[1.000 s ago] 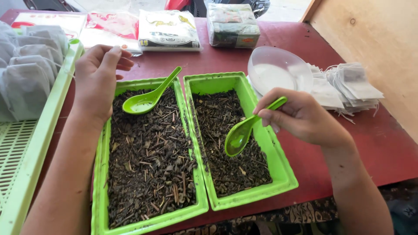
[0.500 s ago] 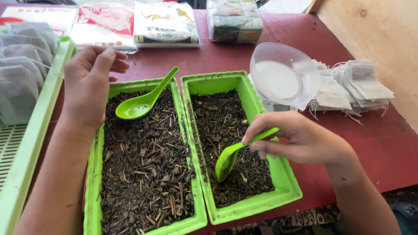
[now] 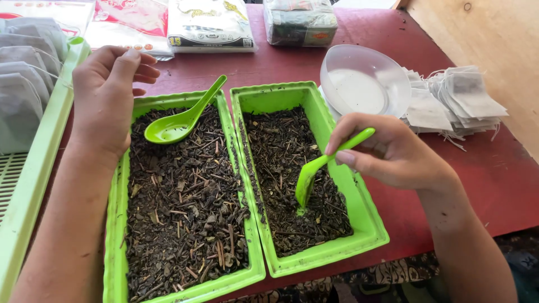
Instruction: Filling small bags with loose tea leaves, weighing them on a scale, and tying them shut
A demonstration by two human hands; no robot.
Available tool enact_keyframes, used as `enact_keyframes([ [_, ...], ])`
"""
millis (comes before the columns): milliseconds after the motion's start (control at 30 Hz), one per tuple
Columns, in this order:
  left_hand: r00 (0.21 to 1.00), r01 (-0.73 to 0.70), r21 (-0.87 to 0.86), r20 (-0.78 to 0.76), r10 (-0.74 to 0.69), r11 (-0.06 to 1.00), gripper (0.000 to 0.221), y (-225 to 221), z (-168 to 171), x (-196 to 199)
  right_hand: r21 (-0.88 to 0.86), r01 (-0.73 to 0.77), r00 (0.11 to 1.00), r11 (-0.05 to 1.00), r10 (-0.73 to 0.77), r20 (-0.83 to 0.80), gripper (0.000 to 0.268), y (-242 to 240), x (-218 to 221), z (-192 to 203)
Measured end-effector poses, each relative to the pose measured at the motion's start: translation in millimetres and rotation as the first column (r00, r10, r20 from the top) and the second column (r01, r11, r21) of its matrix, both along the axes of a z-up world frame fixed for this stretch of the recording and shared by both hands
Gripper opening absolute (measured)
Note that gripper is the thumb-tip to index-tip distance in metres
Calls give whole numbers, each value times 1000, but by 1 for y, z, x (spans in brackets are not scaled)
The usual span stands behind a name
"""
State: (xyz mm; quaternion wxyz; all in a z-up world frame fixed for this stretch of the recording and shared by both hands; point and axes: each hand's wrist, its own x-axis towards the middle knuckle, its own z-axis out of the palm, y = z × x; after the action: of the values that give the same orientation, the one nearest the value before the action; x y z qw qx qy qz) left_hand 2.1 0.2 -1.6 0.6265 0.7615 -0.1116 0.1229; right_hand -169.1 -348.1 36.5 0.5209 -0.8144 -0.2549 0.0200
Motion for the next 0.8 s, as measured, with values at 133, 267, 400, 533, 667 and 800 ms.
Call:
enact_keyframes([
  [133,1000,8,-4,2,-8,1000,18,0,1,-1,-30,97,995,995,-97,15,9,-7,-1,3],
  [267,1000,7,-1,9,-7,1000,18,1,0,0,-52,-1,1000,999,3,31,10,-6,1,3],
  [400,1000,10,-6,6,-10,1000,17,1,0,-2,-82,-26,1000,996,26,8,10,0,0,0],
  [533,1000,20,-7,12,-19,1000,17,2,-1,-3,-17,18,999,1000,-17,33,10,-2,-3,0],
  [667,1000,12,-2,14,-12,1000,17,0,5,-6,74,77,996,994,-80,39,10,-1,-3,-1],
  [800,1000,8,-5,-4,-8,1000,17,0,4,-6,-18,0,999,1000,0,34,10,1,-1,-1],
])
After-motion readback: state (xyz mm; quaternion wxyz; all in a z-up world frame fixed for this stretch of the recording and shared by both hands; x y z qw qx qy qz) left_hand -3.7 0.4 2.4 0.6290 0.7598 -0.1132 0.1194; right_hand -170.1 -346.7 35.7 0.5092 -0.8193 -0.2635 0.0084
